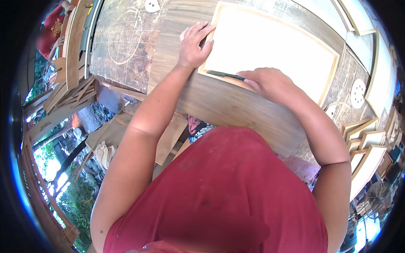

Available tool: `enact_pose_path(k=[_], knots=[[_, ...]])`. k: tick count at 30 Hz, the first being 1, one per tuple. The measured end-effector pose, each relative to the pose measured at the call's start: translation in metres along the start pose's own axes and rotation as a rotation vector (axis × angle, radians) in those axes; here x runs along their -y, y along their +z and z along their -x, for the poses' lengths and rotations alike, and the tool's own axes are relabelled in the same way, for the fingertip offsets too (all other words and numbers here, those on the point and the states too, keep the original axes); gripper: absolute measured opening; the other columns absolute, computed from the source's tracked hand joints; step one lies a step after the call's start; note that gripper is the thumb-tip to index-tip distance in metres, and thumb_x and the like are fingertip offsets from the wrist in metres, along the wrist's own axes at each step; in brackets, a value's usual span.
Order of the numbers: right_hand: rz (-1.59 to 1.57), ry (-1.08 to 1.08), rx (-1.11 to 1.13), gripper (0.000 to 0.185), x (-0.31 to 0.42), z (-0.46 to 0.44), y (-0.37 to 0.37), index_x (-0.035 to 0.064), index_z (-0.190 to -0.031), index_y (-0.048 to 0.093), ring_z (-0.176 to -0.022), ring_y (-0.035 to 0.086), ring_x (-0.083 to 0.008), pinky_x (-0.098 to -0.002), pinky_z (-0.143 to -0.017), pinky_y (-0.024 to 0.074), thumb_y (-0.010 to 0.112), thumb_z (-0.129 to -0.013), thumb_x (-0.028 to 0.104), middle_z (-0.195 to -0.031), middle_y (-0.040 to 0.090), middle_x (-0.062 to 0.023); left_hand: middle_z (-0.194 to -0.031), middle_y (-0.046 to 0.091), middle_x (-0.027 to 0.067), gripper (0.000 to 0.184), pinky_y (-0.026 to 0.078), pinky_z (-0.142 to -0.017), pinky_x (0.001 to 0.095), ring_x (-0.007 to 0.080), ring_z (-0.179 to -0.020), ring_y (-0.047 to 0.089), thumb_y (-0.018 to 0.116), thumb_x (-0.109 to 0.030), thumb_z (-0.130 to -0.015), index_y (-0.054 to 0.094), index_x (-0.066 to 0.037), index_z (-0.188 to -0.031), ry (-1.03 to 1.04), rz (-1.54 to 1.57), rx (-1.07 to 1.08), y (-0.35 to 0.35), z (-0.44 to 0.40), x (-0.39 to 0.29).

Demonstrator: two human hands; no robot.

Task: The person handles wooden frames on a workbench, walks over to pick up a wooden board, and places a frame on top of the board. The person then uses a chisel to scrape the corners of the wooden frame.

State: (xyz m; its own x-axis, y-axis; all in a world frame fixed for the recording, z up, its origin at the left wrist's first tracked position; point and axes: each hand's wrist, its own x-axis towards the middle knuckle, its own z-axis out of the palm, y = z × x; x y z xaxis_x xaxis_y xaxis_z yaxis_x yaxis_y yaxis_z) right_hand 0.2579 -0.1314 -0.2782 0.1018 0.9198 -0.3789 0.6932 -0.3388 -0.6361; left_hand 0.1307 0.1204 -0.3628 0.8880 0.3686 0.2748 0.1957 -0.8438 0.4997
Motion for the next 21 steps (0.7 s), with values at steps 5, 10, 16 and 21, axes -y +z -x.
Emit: enact_pose_path(k=[5,10,16,21], knots=[[-0.028,-0.035,-0.035,0.031,-0.008,-0.001,0.003,0.0164,-0.124,0.065,-0.094,0.065,-0.0338,-0.0443,-0.083,0.0515,0.052,-0.098,0.027,-0.097,0.069,-0.0165,-0.136,0.056,0.0093,0.043,0.026,-0.112,0.0482,0.0310,-0.131,0.045,0.061,-0.027,-0.085,0.062,-0.023,-0.128,-0.009,-0.026,0.017,-0.002,0.000,-0.003],[-0.013,0.042,0.009,0.031,0.009,-0.005,0.000,0.0171,-0.123,0.065,-0.094,0.065,-0.0343,-0.0453,-0.083,0.0510,0.051,-0.098,0.028,-0.096,0.069,-0.0170,-0.136,0.056,0.0088,0.043,0.027,-0.112,0.0483,0.0308,-0.131,0.045,0.061,-0.026,-0.085,0.062,-0.023,-0.128,0.011,-0.004,0.002,0.000,-0.001,-0.001],[-0.035,-0.006,-0.035,0.032,-0.003,-0.008,0.008,0.0178,-0.125,0.064,-0.093,0.065,-0.0343,-0.0455,-0.083,0.0508,0.050,-0.098,0.029,-0.095,0.069,-0.0167,-0.135,0.056,0.0089,0.043,0.026,-0.113,0.0485,0.0306,-0.130,0.046,0.062,-0.026,-0.085,0.062,-0.022,-0.128,-0.020,-0.009,0.029,-0.001,0.001,-0.001],[-0.022,0.051,0.020,0.032,0.006,-0.008,0.004,0.0187,-0.126,0.063,-0.094,0.065,-0.0343,-0.0453,-0.084,0.0504,0.049,-0.099,0.029,-0.097,0.069,-0.0163,-0.135,0.056,0.0096,0.044,0.027,-0.113,0.0488,0.0311,-0.129,0.047,0.058,-0.023,-0.084,0.062,-0.023,-0.128,-0.002,-0.019,0.013,-0.002,-0.001,-0.002]])
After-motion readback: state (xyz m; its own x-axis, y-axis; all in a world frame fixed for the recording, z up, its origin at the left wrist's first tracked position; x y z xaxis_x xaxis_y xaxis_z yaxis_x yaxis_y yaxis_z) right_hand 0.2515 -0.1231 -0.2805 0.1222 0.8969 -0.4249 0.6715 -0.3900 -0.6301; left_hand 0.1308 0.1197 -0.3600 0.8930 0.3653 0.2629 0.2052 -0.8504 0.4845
